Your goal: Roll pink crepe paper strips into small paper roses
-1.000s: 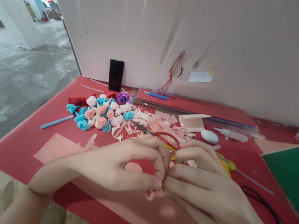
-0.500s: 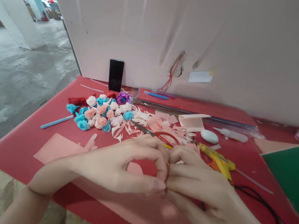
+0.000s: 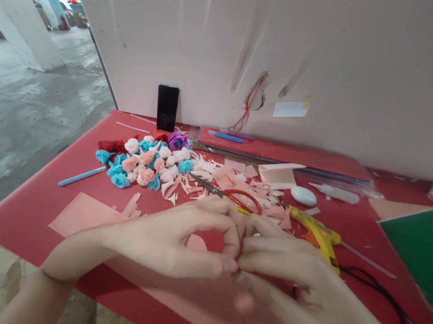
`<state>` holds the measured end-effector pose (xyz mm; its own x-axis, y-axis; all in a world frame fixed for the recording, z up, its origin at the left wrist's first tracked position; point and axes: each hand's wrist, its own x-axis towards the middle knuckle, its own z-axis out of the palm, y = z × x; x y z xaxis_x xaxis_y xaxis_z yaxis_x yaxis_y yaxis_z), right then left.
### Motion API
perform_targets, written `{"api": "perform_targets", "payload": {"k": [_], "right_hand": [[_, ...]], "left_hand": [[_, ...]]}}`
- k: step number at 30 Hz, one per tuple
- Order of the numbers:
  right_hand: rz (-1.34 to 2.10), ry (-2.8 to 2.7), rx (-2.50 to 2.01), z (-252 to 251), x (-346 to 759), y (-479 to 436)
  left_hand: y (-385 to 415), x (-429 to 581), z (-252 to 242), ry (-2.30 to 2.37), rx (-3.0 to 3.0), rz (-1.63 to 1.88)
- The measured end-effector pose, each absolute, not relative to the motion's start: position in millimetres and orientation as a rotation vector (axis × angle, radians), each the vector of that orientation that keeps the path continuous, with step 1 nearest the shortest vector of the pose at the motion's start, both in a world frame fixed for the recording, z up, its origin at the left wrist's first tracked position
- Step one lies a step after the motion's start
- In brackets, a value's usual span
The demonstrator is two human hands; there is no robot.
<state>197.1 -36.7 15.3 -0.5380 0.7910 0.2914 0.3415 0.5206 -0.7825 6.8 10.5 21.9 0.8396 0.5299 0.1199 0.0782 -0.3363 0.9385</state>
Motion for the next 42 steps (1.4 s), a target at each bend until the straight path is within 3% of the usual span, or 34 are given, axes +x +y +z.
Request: {"api": "perform_targets", "payload": {"k": [12,24,32,42], "right_hand": [[1.123,-2.024,-0.996,11.2,197.8,-35.8],[0.903,-2.005,-0.971,15.6,193.3,-31.5],[0.895,-1.865,-1.006,13.6,191.6,-32.0],[0.662,-1.829,-0.785,5.5,174.3,-21.5]], "left_hand": [[9.9,6.2,25.7,0.383,1.768,0.486],[7.5,7.0,23.6,0.359,1.963,0.561],[9.7,11.6,12.4,0.301,1.976,1.027],[14.6,16.7,7.3,0.271,1.967,1.276]]}}
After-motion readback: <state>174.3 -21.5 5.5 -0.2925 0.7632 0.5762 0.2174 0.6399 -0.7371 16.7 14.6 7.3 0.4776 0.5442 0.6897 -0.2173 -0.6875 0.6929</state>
